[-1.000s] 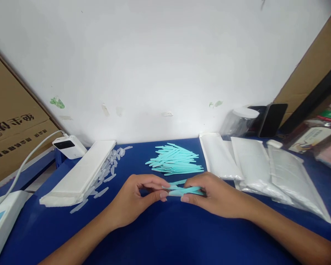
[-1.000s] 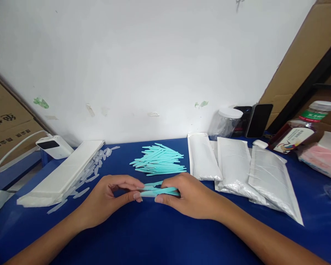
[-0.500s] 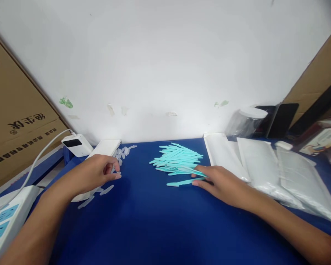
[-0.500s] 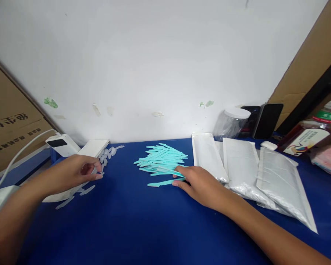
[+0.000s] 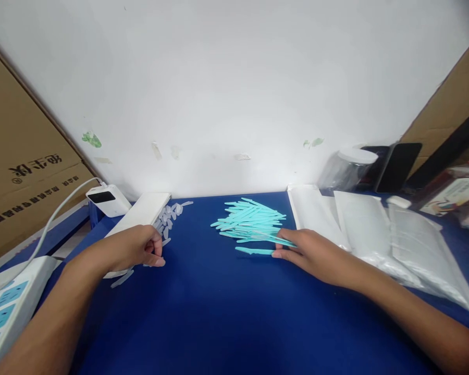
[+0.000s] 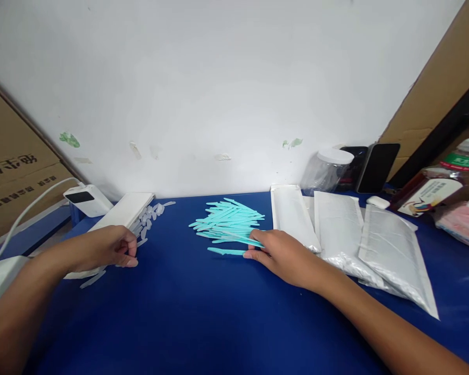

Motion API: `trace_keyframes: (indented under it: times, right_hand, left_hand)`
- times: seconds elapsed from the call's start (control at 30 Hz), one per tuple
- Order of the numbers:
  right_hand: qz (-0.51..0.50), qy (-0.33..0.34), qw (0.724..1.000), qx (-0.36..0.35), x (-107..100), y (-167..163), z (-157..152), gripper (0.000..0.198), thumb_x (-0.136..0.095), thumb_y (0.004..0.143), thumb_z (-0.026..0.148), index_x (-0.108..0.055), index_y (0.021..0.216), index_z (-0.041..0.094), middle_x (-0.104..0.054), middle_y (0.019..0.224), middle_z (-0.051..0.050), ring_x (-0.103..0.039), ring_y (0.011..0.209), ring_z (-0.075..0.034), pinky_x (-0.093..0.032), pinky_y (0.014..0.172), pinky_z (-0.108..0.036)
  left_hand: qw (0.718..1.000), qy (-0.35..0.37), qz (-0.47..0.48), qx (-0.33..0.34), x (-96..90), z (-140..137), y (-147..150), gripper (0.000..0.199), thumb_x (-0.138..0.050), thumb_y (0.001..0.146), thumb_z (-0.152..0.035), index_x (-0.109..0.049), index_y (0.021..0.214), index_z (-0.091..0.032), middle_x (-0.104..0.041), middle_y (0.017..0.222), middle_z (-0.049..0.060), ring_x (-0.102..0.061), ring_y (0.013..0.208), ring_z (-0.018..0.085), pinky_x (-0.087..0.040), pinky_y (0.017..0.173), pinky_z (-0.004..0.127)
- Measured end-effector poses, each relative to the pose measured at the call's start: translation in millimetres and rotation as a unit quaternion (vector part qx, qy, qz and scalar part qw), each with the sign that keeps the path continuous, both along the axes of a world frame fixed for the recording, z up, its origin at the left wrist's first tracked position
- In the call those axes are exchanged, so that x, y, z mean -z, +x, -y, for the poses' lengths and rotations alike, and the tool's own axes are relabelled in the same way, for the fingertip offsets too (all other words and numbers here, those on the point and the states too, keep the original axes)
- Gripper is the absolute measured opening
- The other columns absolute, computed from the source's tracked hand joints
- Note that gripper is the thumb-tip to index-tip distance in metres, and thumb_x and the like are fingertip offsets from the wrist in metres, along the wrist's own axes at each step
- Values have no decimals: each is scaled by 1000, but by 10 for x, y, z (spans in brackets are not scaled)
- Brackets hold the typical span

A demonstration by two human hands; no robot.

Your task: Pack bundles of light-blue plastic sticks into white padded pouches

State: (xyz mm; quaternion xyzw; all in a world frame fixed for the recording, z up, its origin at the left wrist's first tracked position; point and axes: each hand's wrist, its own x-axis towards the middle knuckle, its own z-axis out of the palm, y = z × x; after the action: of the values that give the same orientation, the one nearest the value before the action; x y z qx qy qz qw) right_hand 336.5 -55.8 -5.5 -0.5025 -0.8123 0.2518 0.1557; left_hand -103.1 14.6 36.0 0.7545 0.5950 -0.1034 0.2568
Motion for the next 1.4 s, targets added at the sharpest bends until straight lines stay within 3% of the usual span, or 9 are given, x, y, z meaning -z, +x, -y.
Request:
trace_keyframes:
  times: [0.23,0.3,0.4,0.47,0.57,0.77,1.4]
  right_hand:
    - [-114,-27,993,29,-54,2,-7,35,-60,104,55,-57,89,23,-63,87,0,-59,80,-21,-44,72,-31]
    - [-129,-17,991,31,-67,5,-2,35,-63,102,54,-58,88,23,-63,88,0,-58,81,-20,-44,74,-31]
    - [-145,-10,989,26,-90,7,7,33,-66,100,54,-64,90,22,-67,90,-1,-59,82,-21,-43,74,-32]
    - [-165,-25,986,21,-110,4,14,33,-67,100,54,-67,91,22,-69,90,-1,-61,83,-22,-44,75,-32]
    - [-186,-40,982,19,-139,-8,19,35,-69,98,52,-68,83,21,-70,85,-1,-63,81,-20,-45,77,-31]
    - [-191,-50,980,35,-137,-20,18,32,-74,96,49,-69,81,21,-73,80,0,-66,78,-20,-46,75,-31]
    - [-186,-60,980,38,-131,-15,38,26,-78,93,43,-70,82,21,-74,76,1,-65,73,-18,-46,68,-29]
  left_hand:
    - [979,19,191,72,-71,237,564,34,-69,92,-55,-70,86,-22,-63,73,0,-55,67,17,-39,59,26]
    - [949,15,309,65,16,279,785,29,-72,94,-50,-70,90,-21,-67,81,1,-59,73,17,-45,65,26]
    - [880,14,474,6,236,310,1034,26,-77,93,-44,-70,94,-19,-71,84,3,-65,76,16,-53,73,28]
    - [843,0,537,-28,368,322,1124,27,-80,92,-42,-72,99,-18,-75,85,5,-69,77,17,-57,76,30]
    - [815,1,575,-69,452,334,1169,32,-86,87,-41,-74,103,-16,-81,87,8,-74,77,19,-61,75,32]
    - [807,55,574,-131,407,328,1137,33,-93,80,-39,-76,94,-14,-84,85,10,-79,78,20,-61,68,27]
    - [808,33,574,-126,426,359,1174,32,-94,79,-39,-76,87,-15,-84,84,10,-80,77,22,-60,61,24]
